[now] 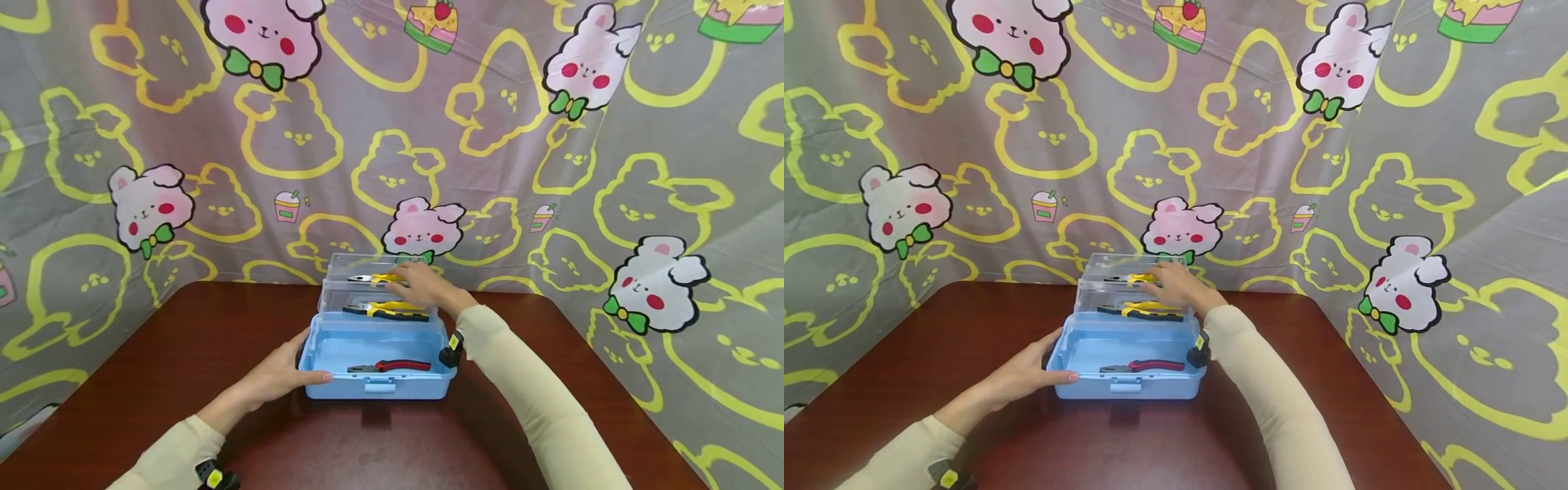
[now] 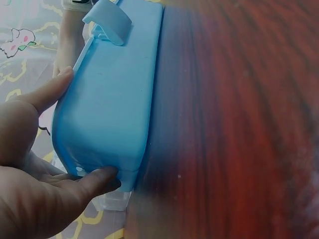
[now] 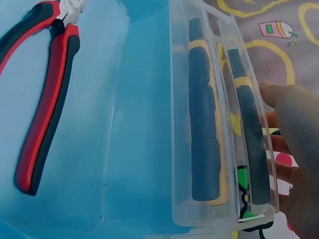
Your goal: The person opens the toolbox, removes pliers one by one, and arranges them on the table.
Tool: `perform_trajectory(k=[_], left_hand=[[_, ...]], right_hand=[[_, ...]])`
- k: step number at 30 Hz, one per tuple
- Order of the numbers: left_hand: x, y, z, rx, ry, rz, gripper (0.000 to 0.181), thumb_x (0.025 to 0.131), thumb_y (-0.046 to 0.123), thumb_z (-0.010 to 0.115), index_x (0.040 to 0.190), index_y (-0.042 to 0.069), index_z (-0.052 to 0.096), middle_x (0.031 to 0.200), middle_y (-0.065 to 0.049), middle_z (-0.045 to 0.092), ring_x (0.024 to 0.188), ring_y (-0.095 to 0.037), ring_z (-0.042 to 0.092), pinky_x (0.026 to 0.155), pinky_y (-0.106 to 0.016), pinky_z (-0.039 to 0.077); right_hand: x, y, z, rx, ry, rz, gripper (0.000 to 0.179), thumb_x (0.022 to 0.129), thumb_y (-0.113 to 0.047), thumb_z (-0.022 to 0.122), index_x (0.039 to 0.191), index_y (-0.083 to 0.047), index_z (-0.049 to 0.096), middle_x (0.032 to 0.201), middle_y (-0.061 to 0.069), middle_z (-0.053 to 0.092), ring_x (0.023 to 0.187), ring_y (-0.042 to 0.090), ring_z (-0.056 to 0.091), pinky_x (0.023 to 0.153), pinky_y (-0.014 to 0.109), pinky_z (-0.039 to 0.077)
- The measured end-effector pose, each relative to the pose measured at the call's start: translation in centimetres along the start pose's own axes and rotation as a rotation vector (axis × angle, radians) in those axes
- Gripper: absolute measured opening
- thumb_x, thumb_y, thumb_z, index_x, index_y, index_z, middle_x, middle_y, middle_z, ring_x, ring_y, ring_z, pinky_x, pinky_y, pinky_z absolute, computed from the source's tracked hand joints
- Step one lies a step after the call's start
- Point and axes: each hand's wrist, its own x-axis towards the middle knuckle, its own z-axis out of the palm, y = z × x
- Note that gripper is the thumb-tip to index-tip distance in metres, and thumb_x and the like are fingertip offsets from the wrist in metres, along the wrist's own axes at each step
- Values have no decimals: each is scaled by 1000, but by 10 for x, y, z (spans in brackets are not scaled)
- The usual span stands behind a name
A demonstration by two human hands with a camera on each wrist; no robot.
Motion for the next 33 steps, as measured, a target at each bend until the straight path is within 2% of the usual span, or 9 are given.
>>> perform_trajectory(k=[6,11,17,24,30,33], left_hand=[[-1,-1,-3,-3,0,2,111,88,35,85,164,-1,12,159,-24,36,136,-36,48,109,-58,38],[-3,2,-4,-14,-11,18,109,90,32,84,164,-2,12,159,-25,37,136,-37,48,109,-59,37],[-3,2,-4,-14,-20,11,110,89,34,84,164,-1,11,161,-25,35,139,-39,44,110,-59,34],[-2,1,-4,-11,-16,-6,112,89,36,84,164,-1,11,161,-24,34,140,-39,43,111,-60,33],[-2,0,-3,-6,-11,-18,113,87,39,85,165,1,12,160,-24,35,139,-37,44,111,-60,33],[-2,0,-3,-15,-15,-15,114,87,39,85,165,2,11,160,-24,36,138,-38,45,111,-61,33]], right_hand=[[7,-1,-2,14,-14,10,47,110,-40,50,144,-10,61,147,13,55,138,34,44,115,52,32],[12,-2,-3,-34,-43,22,49,106,-41,58,145,-11,60,148,13,53,137,35,44,114,53,33],[16,-3,-5,-78,-66,24,51,102,-34,67,146,-9,59,147,14,53,133,34,48,111,50,39],[16,0,-5,-111,-35,-49,47,100,-29,71,140,-5,65,134,14,61,120,31,56,103,45,45],[14,-1,-4,-94,3,-85,41,100,-24,73,135,-4,69,129,13,65,117,29,58,101,42,47],[14,-3,-3,-69,11,-87,30,99,-21,74,125,-5,75,117,8,71,103,23,63,92,37,53]])
